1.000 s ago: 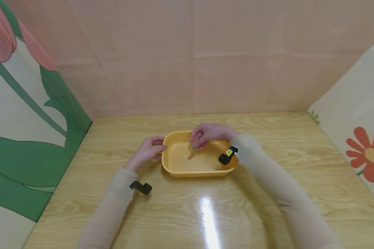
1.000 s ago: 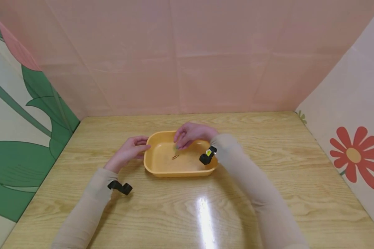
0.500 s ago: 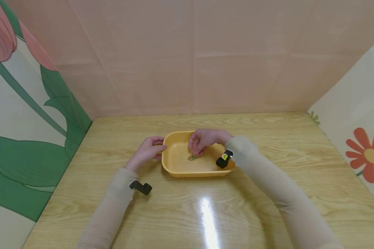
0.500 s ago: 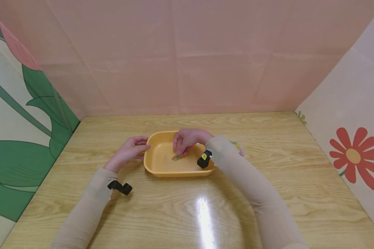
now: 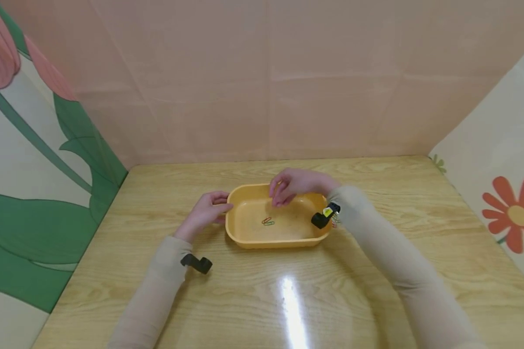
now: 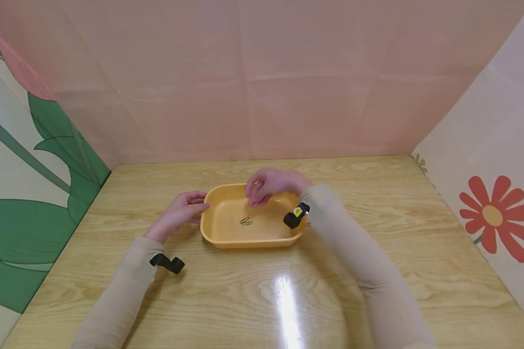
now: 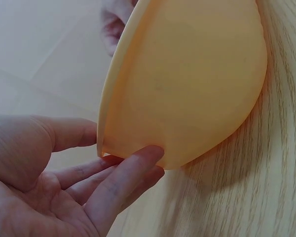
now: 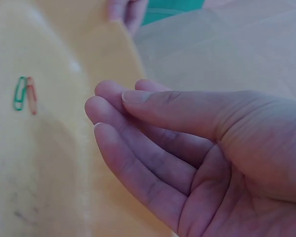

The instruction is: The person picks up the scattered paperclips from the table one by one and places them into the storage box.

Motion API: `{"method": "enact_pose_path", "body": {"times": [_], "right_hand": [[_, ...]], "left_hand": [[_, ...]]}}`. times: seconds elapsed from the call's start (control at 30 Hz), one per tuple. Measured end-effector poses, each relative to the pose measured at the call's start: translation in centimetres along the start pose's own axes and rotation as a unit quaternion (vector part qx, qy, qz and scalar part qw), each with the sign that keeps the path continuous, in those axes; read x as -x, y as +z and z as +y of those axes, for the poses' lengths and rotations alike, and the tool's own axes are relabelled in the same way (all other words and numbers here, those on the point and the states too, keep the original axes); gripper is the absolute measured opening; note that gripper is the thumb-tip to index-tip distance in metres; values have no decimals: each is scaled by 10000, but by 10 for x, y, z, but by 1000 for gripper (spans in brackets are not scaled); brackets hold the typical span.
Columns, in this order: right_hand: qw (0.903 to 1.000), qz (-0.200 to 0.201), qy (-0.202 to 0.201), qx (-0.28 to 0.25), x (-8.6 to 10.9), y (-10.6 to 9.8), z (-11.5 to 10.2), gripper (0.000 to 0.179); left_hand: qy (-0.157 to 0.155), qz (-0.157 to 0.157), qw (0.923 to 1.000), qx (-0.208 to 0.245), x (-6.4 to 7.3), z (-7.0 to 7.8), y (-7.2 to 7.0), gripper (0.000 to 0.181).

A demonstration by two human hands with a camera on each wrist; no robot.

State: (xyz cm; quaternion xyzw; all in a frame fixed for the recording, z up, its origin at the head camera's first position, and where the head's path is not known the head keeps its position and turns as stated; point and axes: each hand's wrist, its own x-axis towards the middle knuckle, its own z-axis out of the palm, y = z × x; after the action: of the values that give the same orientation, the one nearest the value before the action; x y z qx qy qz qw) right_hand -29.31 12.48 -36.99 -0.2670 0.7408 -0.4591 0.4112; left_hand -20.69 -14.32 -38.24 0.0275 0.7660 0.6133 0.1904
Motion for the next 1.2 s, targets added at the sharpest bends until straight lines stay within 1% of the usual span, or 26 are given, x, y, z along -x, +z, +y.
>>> {"method": "enact_pose_path", "body": {"times": [0.13, 0.3, 0.43, 0.63, 0.73, 0.9, 1.03, 1.2], "right_hand": [[9996, 74, -280, 20, 14, -12, -4, 27], [9980, 384, -480, 165, 35, -27, -9, 26], [9960, 686, -534, 225, 49, -39, -7, 26], [9929, 1085, -432, 248, 70, -52, 4, 29], [9919, 1172, -401, 286, 80, -58, 12, 29], [9902, 1303, -370, 340, 94, -66, 29, 28], [9892, 1393, -283, 362, 103, -73, 49, 28], [9880, 1506, -179, 301, 111, -80, 74, 30]], "left_hand": [[-7, 5, 9999, 109, -8, -10, -3, 41], [53, 128, 9999, 82, -14, -20, -4, 38], [78, 230, 9997, 19, -15, -22, -5, 37], [160, 153, 9997, 73, -16, -24, -8, 38], [135, 164, 9998, 60, -15, -23, -9, 37], [47, 268, 9996, 2, -13, -22, -12, 36], [-37, 333, 9994, -11, -13, -22, -13, 35], [-24, 287, 9996, -27, -13, -24, -12, 36]]}}
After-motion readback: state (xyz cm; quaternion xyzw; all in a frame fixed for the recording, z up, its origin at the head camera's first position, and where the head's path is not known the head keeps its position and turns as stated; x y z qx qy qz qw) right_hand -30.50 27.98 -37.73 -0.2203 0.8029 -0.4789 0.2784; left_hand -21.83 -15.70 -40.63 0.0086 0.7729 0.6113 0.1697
